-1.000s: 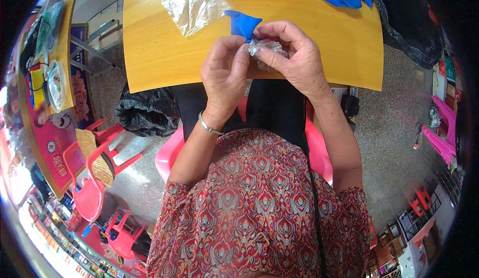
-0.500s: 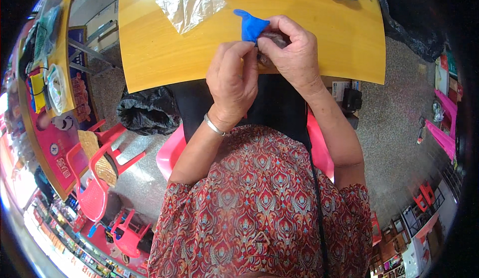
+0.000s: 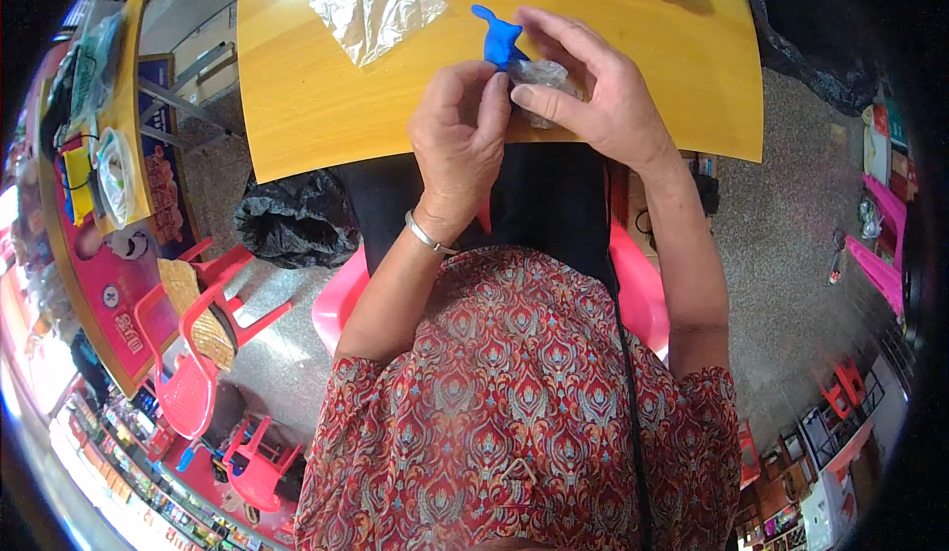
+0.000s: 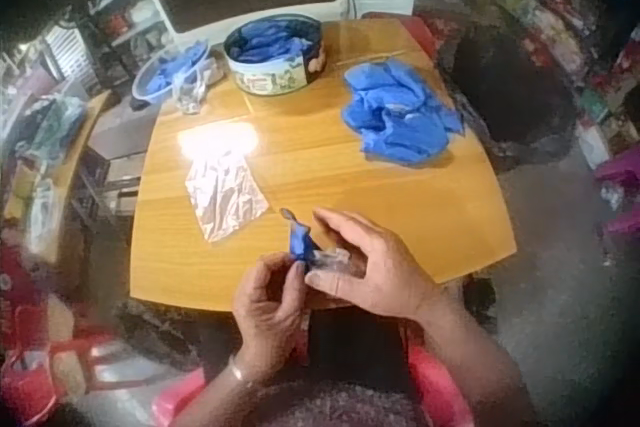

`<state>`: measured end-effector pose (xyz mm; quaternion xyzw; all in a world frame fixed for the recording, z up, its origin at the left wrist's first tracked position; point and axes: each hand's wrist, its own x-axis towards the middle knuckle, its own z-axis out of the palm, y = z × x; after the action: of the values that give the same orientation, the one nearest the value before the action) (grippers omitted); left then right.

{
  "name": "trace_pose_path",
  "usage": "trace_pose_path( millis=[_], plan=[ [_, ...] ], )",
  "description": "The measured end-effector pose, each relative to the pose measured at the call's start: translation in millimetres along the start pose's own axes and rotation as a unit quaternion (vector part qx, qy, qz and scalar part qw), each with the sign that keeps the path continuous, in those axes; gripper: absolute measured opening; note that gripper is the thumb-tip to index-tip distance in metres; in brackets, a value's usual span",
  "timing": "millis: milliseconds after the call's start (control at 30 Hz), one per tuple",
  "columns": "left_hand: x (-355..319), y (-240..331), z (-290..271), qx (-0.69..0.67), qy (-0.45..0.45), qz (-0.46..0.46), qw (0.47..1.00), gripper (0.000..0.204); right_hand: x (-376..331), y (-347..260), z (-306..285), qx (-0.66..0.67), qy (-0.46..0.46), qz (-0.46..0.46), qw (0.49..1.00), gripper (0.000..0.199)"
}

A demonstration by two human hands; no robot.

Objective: The person sits at a table and repeatedly wraps small, clear plastic-wrapped items inside blue rubber gloves. They pick up a glove, insert the item, and tie the glove's opening to secure the contents. The process is repeated for multiple items throughout the clip.

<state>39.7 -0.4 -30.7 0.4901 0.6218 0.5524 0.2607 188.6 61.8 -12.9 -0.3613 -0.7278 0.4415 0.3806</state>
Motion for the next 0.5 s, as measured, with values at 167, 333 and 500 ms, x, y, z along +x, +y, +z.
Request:
trace_pose_path(
  millis=[167,333,500],
  plan=[
    [0,-5,1,-0.036,-0.001,-0.031,0.999,0.011,-12,-6,-14,-0.257,-0.004,-0.073,0.964,0.049],
    [-2,2,2,-0.05,-0.011,-0.038,0.998,0.01,-26,-7,1,-0.144,0.044,-0.024,0.988,0.038],
    [-9,7,1,-0.038,-0.038,-0.029,0.998,0.008,-26,-9,28,0.079,0.204,0.032,0.975,0.027]
  ],
)
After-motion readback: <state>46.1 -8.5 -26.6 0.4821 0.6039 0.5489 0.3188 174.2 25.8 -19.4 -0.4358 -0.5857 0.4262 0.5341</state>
